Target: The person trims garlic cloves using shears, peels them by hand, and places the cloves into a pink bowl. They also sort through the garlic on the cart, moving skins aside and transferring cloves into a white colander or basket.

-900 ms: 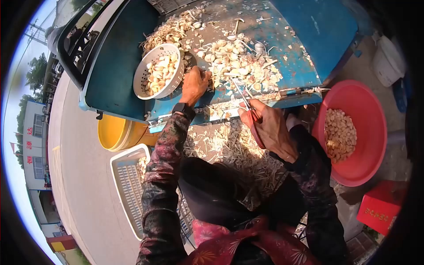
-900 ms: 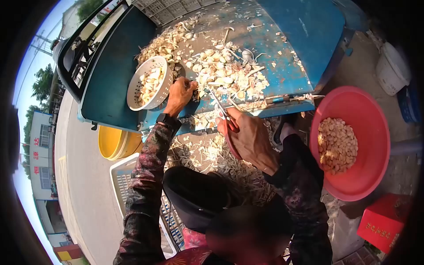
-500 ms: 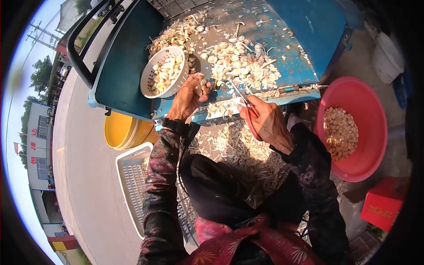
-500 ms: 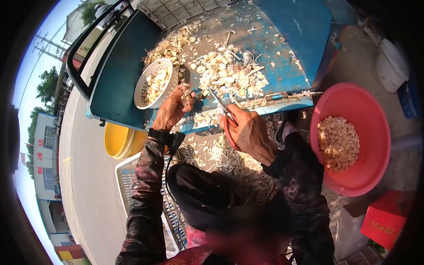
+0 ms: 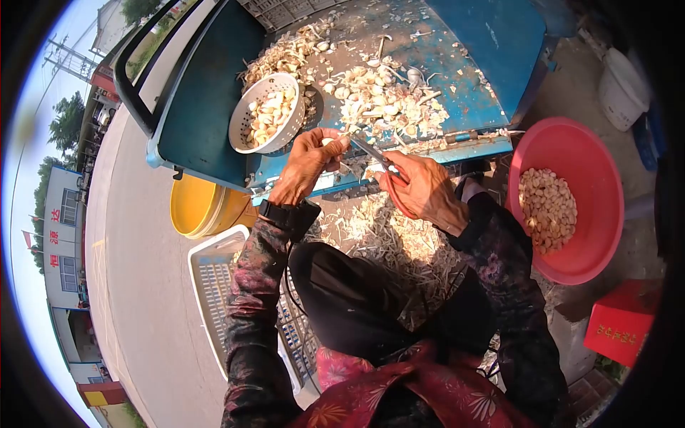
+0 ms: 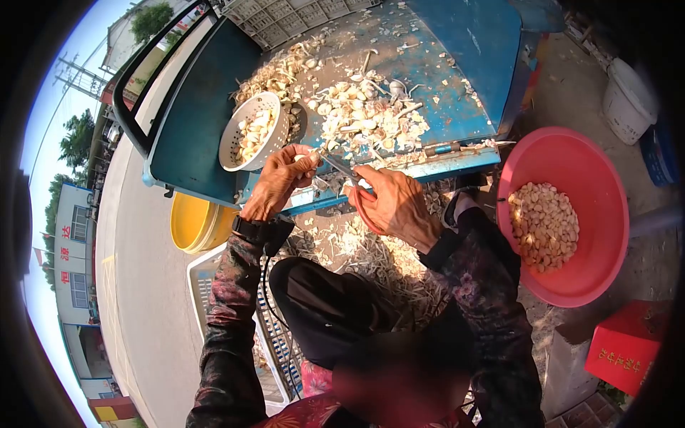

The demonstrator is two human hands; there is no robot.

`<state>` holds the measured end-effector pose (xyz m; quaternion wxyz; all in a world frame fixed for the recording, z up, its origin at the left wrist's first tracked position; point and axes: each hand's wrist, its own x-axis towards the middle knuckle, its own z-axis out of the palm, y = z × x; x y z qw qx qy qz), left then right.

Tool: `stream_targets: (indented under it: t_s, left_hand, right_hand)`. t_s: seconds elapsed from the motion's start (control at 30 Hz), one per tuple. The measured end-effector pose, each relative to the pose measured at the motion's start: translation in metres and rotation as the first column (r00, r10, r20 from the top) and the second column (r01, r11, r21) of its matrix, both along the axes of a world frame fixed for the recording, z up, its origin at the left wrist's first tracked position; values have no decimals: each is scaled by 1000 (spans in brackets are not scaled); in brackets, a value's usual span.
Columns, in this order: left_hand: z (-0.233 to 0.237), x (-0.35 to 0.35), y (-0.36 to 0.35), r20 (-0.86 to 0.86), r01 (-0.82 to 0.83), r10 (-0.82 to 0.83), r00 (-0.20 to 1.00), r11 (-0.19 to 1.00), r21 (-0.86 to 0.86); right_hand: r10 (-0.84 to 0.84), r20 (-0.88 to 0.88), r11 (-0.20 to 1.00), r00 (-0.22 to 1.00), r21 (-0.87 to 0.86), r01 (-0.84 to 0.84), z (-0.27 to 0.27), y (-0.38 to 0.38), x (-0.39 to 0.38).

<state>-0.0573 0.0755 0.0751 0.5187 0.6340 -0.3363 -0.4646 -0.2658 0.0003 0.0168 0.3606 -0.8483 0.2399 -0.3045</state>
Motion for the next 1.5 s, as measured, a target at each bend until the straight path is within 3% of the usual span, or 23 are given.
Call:
stream_targets:
  t_s: [0.2, 0.27, 0.4, 0.43, 0.5, 0.6, 0.67, 0.77, 0.83, 0.87, 0.9, 0.93, 1.0, 1.03, 1.07, 1.1, 1.17, 1.23, 1.3, 1.33, 1.4, 1.43, 1.5]
  left_hand:
    - [-1, 5, 0, 9, 35, -35, 999, 999, -20]
    - [-3, 4, 3, -38, 45, -46, 998, 999, -30]
    - [-2, -33, 13, 224, 198, -236, 946, 963, 182]
    - [-4, -43, 16, 238, 220, -236, 942, 971, 93]
    - [-8, -53, 19, 251, 243, -235, 939, 970, -1]
    - [-9, -54, 23, 230, 276, -286, 930, 958, 74]
    - [3, -54, 26, -35, 284, -282, 959, 955, 84]
    - [22, -30, 19, 103, 69, -70, 992, 998, 13]
    - [35, 6, 7, 281, -93, 150, 948, 974, -205]
    - [38, 35, -1, 473, -113, 214, 855, 966, -232]
    - [40, 60, -10, 738, -133, 287, 610, 956, -262]
    - [36, 81, -19, 858, 11, 355, 371, 922, -387]
    - [35, 85, -25, 842, 203, 424, -334, 904, -375]
    - [32, 64, -30, 922, 195, 372, -103, 917, -348]
    - [23, 37, -33, 862, 82, 210, 461, 957, -278]
    - [-1, 30, -38, 815, 94, 104, 569, 977, -191]
    - [-32, 17, -47, 891, 229, 11, 454, 965, -128]
    - [-54, 15, -56, 916, 253, -13, 402, 962, -97]
    - [-61, 15, -59, 995, 237, 14, 99, 971, -37]
    - [-58, 14, -56, 995, 234, 10, 95, 972, -32]
    - [-47, 13, -53, 958, 232, -136, 253, 970, 77]
    - [-45, 15, -51, 930, 251, -61, 362, 967, -35]
    - [-38, 13, -39, 714, 137, -94, 694, 991, -2]
  right_hand:
    - [-4, 39, 998, 999, 55, 2, 18, 0, -5]
    - [-42, -29, 980, 999, 192, 47, 27, -3, -7]
    - [-42, 366, 993, 930, 120, -3, 13, 0, 10]
    - [-1, 367, 960, 930, 261, -102, 13, 3, 11]
    - [22, 302, 956, 953, 273, -108, 17, 6, 7]
    - [22, 285, 961, 958, 259, -99, 4, 6, 8]
    - [13, 319, 925, 948, 356, -132, 2, 5, 7]
    - [-96, 371, 828, 924, 544, -132, 14, -1, 4]
    - [-150, 345, 913, 926, 407, -3, 11, -9, 1]
    - [-204, 328, 960, 922, 252, 123, 9, -12, 0]
    - [-215, 143, 967, 966, 169, 190, 18, -13, -6]
    - [-215, 146, 968, 966, 166, 190, 14, -14, -5]
    - [-226, 292, 973, 929, 23, 229, 3, -19, -1]
    - [-216, 245, 975, 945, 110, 194, 9, -18, -4]
    - [-222, 238, 973, 946, 116, 199, 12, -16, -5]
    - [-211, 225, 962, 951, 221, 161, 16, -13, -6]
    - [-191, 195, 925, 962, 362, 111, 26, -11, -8]
    - [-202, 137, 939, 970, 307, 152, 22, -12, -8]
    - [-198, 84, 947, 977, 273, 169, 18, -12, -8]
    - [-196, 86, 946, 977, 278, 165, 18, -10, -7]
    - [-162, 117, 956, 980, 263, 127, 25, -9, -8]
    - [-144, 81, 946, 986, 304, 113, 35, -7, -10]
    - [-154, 115, 975, 981, 179, 132, 19, -10, -8]
